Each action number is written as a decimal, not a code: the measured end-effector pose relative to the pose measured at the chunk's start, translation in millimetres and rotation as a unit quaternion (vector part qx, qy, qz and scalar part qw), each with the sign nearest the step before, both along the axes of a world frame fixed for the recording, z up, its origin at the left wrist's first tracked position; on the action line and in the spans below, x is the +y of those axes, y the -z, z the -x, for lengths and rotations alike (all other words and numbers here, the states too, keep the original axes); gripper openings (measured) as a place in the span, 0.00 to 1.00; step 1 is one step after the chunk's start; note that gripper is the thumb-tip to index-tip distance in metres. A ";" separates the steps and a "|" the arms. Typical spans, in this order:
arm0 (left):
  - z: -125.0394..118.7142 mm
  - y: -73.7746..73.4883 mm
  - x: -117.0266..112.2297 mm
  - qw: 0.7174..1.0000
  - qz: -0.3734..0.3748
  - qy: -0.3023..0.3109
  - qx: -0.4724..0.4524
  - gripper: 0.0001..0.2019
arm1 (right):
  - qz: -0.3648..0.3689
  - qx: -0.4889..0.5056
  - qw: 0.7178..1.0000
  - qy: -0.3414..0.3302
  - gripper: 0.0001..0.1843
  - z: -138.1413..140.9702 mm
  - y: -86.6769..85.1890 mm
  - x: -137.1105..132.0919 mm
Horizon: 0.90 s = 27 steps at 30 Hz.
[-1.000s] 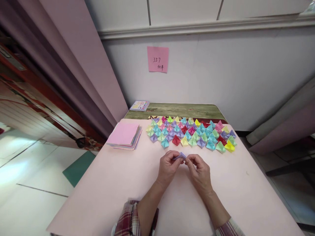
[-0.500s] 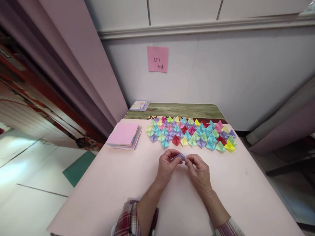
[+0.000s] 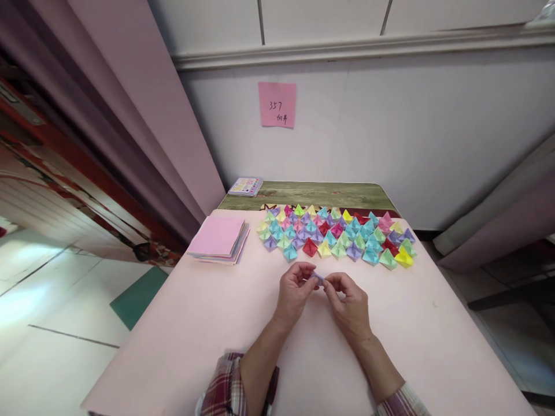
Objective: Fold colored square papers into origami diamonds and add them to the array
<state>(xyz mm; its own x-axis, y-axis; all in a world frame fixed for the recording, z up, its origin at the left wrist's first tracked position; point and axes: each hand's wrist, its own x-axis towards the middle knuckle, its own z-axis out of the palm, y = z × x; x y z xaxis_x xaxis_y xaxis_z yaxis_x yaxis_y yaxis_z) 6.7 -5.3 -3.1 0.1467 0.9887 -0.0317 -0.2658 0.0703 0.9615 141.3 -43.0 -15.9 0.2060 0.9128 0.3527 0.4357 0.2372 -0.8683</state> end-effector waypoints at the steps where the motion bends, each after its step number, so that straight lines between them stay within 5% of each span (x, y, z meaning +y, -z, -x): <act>1: 0.5 0.2 0.3 1.000 0.000 0.001 0.000 0.14 | 0.016 0.031 0.999 -0.001 0.10 -0.2 0.7 0.0; 11: 5.0 2.4 2.4 0.998 -0.017 0.029 0.049 0.18 | 0.119 0.098 0.985 -0.077 0.16 -6.6 8.4 4.7; 18: 3.5 2.1 3.3 0.998 0.040 0.035 -0.021 0.23 | 0.128 0.132 0.982 -0.037 0.18 -8.6 8.9 4.2; 27: 4.8 1.3 1.3 0.993 0.096 0.068 -0.009 0.16 | 0.108 0.154 0.980 -0.065 0.17 -7.2 6.1 5.2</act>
<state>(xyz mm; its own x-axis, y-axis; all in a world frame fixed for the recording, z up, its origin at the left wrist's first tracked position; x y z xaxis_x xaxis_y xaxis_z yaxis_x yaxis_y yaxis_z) 1.9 -4.0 -4.4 0.2808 0.9357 -0.2137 -0.2592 0.2883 0.9218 148.5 -37.8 -22.0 0.1504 0.9847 0.0877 0.1226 0.0695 -0.9900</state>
